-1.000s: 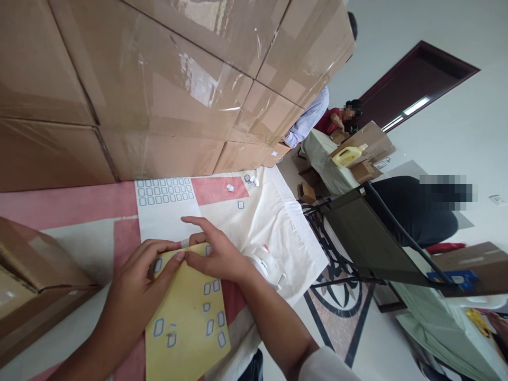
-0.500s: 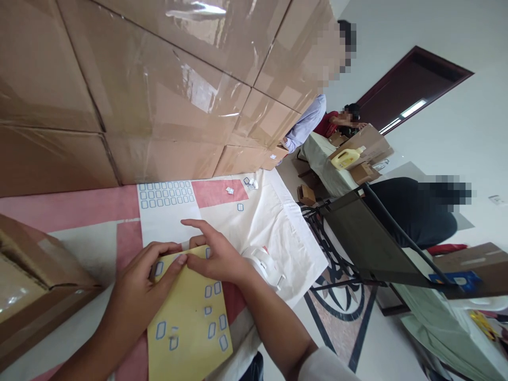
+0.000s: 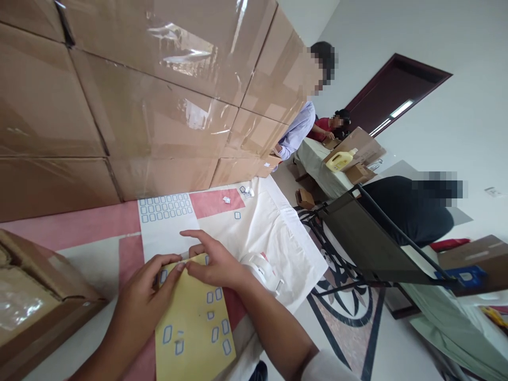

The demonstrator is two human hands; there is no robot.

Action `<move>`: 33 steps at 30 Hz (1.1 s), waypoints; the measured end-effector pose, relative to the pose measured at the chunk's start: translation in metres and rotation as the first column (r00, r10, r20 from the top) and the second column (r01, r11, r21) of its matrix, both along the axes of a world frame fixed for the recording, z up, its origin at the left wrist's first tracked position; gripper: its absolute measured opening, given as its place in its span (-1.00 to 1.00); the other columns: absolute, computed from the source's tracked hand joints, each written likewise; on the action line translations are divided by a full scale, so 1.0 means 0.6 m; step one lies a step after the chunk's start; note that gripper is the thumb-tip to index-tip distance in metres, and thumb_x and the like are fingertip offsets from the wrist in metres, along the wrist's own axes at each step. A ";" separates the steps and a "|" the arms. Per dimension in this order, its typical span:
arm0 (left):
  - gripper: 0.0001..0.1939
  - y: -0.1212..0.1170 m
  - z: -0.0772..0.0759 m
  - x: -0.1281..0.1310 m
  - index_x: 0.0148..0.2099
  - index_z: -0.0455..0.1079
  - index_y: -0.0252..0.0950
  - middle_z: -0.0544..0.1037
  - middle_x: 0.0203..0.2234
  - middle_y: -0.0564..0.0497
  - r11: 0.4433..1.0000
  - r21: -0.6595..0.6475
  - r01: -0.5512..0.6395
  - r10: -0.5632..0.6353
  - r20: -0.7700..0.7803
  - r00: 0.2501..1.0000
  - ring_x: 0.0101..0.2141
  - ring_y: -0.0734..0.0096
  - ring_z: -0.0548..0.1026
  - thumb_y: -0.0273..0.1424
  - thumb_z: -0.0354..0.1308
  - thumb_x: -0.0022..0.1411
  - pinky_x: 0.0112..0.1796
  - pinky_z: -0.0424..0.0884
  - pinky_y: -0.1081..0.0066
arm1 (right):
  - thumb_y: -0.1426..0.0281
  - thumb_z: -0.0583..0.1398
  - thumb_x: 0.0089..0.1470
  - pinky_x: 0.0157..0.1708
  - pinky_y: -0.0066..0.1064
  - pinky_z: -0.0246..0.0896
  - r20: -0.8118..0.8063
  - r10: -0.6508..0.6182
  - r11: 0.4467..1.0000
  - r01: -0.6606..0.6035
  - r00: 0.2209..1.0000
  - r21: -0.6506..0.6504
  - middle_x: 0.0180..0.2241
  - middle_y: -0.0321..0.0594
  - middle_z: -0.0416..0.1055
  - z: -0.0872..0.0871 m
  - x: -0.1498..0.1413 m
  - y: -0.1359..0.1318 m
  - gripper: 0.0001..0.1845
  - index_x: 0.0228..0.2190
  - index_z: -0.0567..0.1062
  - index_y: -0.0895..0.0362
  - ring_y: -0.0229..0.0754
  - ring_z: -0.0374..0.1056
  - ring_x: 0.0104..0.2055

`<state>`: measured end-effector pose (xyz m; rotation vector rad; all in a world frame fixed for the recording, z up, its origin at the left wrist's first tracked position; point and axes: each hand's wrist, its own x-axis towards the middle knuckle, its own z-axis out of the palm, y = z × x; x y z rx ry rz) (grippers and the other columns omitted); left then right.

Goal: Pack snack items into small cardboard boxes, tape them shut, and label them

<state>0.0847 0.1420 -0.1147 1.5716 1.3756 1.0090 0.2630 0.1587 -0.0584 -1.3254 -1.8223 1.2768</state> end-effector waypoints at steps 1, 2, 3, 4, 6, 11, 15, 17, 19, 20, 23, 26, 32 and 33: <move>-0.56 0.000 0.000 0.000 -0.13 0.49 -0.13 0.65 -0.20 0.03 1.000 0.005 -0.006 0.006 -0.009 1.000 -0.26 0.25 0.60 0.10 0.09 0.25 -0.31 0.47 0.38 | 0.44 0.22 0.09 -0.40 -0.48 0.16 0.003 -0.002 1.000 0.002 1.000 0.003 -0.37 -0.41 0.34 0.000 0.000 0.000 -0.28 0.28 0.23 -0.02 -0.34 0.17 -0.44; -0.56 0.000 0.000 0.000 -0.13 0.49 -0.13 0.65 -0.21 0.03 1.000 0.010 -0.010 0.010 -0.018 1.000 -0.27 0.26 0.59 0.10 0.09 0.25 -0.31 0.47 0.38 | 0.44 0.22 0.09 -0.40 -0.48 0.16 0.005 -0.005 1.000 0.005 1.000 0.002 -0.36 -0.40 0.35 0.000 0.000 0.000 -0.28 0.28 0.23 -0.02 -0.34 0.17 -0.44; -0.56 -0.001 0.000 0.000 -0.14 0.49 -0.13 0.65 -0.22 0.02 1.000 0.014 -0.013 0.013 -0.026 1.000 -0.29 0.26 0.59 0.09 0.08 0.26 -0.32 0.47 0.39 | 0.43 0.23 0.10 -0.40 -0.48 0.16 0.004 -0.006 1.000 0.006 1.000 -0.001 -0.34 -0.39 0.36 0.000 -0.001 0.000 -0.28 0.28 0.23 -0.02 -0.34 0.17 -0.43; -0.56 -0.001 0.000 0.000 -0.14 0.48 -0.14 0.65 -0.25 0.02 1.000 0.018 -0.014 0.015 -0.032 0.999 -0.30 0.26 0.59 0.09 0.08 0.26 -0.33 0.47 0.39 | 0.43 0.23 0.10 -0.40 -0.48 0.16 0.001 -0.003 1.000 0.003 1.000 -0.003 -0.34 -0.38 0.36 0.000 -0.001 0.000 -0.28 0.28 0.23 -0.02 -0.34 0.18 -0.43; -0.57 -0.001 0.002 0.001 -0.15 0.47 -0.14 0.64 -0.28 0.01 1.000 0.022 -0.016 0.017 -0.038 0.999 -0.32 0.26 0.58 0.08 0.06 0.27 -0.33 0.47 0.38 | 0.43 0.22 0.11 -0.39 -0.47 0.18 -0.008 0.008 1.000 -0.008 1.000 -0.004 -0.34 -0.38 0.36 0.001 -0.002 0.000 -0.28 0.28 0.23 -0.01 -0.34 0.18 -0.44; -0.59 -0.001 0.004 0.002 -0.16 0.45 -0.14 0.63 -0.31 0.02 0.999 0.016 -0.031 0.032 -0.028 0.999 -0.32 0.25 0.58 0.07 0.05 0.28 -0.31 0.48 0.37 | 0.45 0.21 0.10 -0.34 -0.45 0.22 0.012 0.007 1.000 -0.006 1.000 -0.009 -0.33 -0.38 0.37 0.005 -0.003 -0.002 -0.27 0.28 0.22 -0.04 -0.33 0.19 -0.43; -0.58 -0.001 0.002 0.002 -0.14 0.45 -0.14 0.64 -0.24 0.01 0.999 -0.020 -0.028 0.027 -0.013 1.000 -0.26 0.25 0.60 0.07 0.04 0.29 -0.27 0.47 0.38 | 0.44 0.21 0.10 -0.37 -0.45 0.21 0.031 0.010 1.000 -0.010 0.999 -0.014 -0.30 -0.37 0.39 0.004 -0.002 -0.001 -0.26 0.29 0.22 -0.04 -0.34 0.17 -0.45; -0.56 -0.001 0.002 0.003 -0.12 0.45 -0.14 0.64 -0.20 0.00 0.999 -0.041 -0.027 0.026 -0.006 1.000 -0.23 0.24 0.60 0.08 0.03 0.29 -0.24 0.47 0.38 | 0.44 0.21 0.10 -0.37 -0.45 0.22 0.029 0.016 1.000 -0.015 0.999 -0.006 -0.31 -0.37 0.38 0.003 -0.002 -0.001 -0.27 0.29 0.22 -0.04 -0.34 0.17 -0.45; -0.55 -0.001 0.001 0.003 -0.11 0.45 -0.14 0.64 -0.19 0.01 0.998 -0.054 -0.029 0.029 -0.002 1.000 -0.22 0.24 0.59 0.09 0.03 0.29 -0.22 0.47 0.37 | 0.45 0.21 0.09 -0.35 -0.45 0.22 0.024 0.019 1.000 -0.019 1.000 0.006 -0.32 -0.38 0.38 0.003 -0.003 -0.002 -0.27 0.28 0.23 -0.03 -0.34 0.18 -0.44; -0.55 -0.002 0.002 0.003 -0.12 0.44 -0.14 0.64 -0.20 0.01 0.998 -0.059 -0.030 0.030 0.000 1.000 -0.22 0.24 0.59 0.10 0.04 0.28 -0.21 0.47 0.37 | 0.45 0.21 0.09 -0.35 -0.45 0.23 0.023 0.019 1.000 -0.019 1.000 0.010 -0.33 -0.38 0.38 0.003 -0.003 -0.002 -0.27 0.28 0.23 -0.03 -0.34 0.18 -0.44; -0.54 -0.003 0.003 0.003 -0.13 0.44 -0.15 0.63 -0.22 0.00 0.997 -0.069 -0.033 0.033 0.010 0.999 -0.23 0.24 0.59 0.11 0.03 0.27 -0.22 0.47 0.37 | 0.46 0.21 0.09 -0.39 -0.47 0.20 0.030 0.015 1.000 -0.015 0.999 0.001 -0.33 -0.38 0.37 0.004 -0.004 -0.003 -0.27 0.28 0.22 -0.03 -0.35 0.16 -0.45; -0.53 -0.003 0.005 0.002 -0.13 0.44 -0.15 0.63 -0.21 0.00 0.997 -0.072 -0.036 0.037 0.014 0.999 -0.23 0.24 0.59 0.12 0.03 0.27 -0.22 0.47 0.37 | 0.45 0.21 0.10 -0.43 -0.49 0.18 0.036 0.012 1.000 -0.012 0.999 -0.011 -0.30 -0.37 0.38 0.004 -0.004 -0.003 -0.27 0.28 0.22 -0.04 -0.37 0.14 -0.48; -0.55 -0.002 0.006 0.002 -0.13 0.43 -0.15 0.63 -0.23 0.00 0.998 -0.062 -0.028 0.029 0.014 0.999 -0.26 0.25 0.59 0.11 0.02 0.29 -0.26 0.48 0.38 | 0.44 0.22 0.09 -0.44 -0.50 0.19 0.026 0.019 1.000 -0.018 0.999 -0.014 -0.28 -0.37 0.40 0.001 -0.004 -0.004 -0.26 0.29 0.22 -0.06 -0.37 0.14 -0.48; -0.55 -0.002 0.006 0.002 -0.12 0.43 -0.15 0.63 -0.23 0.00 0.998 -0.059 -0.029 0.030 0.014 0.999 -0.27 0.25 0.59 0.10 0.02 0.29 -0.26 0.48 0.38 | 0.44 0.22 0.09 -0.43 -0.50 0.19 0.026 0.018 1.000 -0.018 0.999 -0.018 -0.28 -0.37 0.40 0.001 -0.004 -0.004 -0.25 0.29 0.22 -0.06 -0.38 0.14 -0.48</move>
